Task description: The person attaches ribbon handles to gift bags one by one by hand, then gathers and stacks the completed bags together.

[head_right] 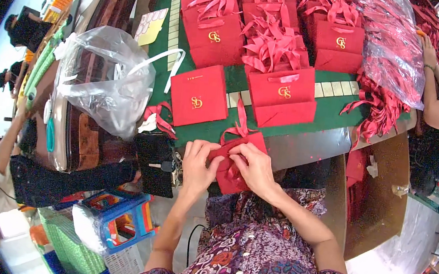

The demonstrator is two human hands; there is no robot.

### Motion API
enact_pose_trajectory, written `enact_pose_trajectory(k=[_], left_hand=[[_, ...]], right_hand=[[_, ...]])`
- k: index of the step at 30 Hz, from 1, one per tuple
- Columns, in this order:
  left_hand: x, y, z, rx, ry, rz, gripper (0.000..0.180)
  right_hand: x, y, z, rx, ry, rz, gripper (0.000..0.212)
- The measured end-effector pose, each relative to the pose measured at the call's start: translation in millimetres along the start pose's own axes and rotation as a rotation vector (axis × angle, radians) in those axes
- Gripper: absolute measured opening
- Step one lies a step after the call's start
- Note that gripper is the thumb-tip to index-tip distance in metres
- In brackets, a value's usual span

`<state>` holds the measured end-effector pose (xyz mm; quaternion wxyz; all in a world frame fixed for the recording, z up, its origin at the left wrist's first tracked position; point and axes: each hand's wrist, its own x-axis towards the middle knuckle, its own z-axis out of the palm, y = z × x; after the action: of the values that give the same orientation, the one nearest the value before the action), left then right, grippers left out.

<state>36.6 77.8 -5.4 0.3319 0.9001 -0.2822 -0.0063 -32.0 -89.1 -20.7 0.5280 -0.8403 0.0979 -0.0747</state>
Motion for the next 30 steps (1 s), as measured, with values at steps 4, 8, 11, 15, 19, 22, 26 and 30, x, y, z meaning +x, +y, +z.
enact_pose_trajectory(k=[4,8,11,15,19,22,26,30], left_hand=[[9.7,3.1,-9.2,-0.104,-0.083,0.030,0.019],[11.0,3.2,-7.0,-0.227,-0.118,-0.025,0.013],[7.9,2.2,-2.3,-0.269,-0.117,-0.085,0.011],[8.2,3.4,2.1,-0.315,-0.114,-0.144,0.012],[6.2,2.1,5.0,-0.355,-0.118,-0.154,0.012],[3.8,6.2,8.0,-0.294,-0.074,-0.143,0.011],[5.6,8.9,5.7,-0.258,-0.065,-0.128,0.011],[7.4,5.1,8.7,-0.341,-0.079,-0.190,0.011]], right_hand=[[-0.4,-4.8,0.5,0.025,0.035,-0.009,0.012],[-2.5,-7.8,-0.4,0.033,0.072,0.003,0.011],[-4.2,-7.7,-0.3,0.015,0.078,0.000,0.011],[-1.9,-4.2,-0.1,0.002,0.137,-0.176,0.010],[-4.2,-3.3,1.6,-0.036,0.149,-0.157,0.011],[-4.7,-6.0,3.3,-0.066,0.144,-0.112,0.011],[-3.0,-7.2,0.8,-0.061,0.125,-0.141,0.010],[-0.7,-4.5,-4.2,0.096,0.048,-0.053,0.011]])
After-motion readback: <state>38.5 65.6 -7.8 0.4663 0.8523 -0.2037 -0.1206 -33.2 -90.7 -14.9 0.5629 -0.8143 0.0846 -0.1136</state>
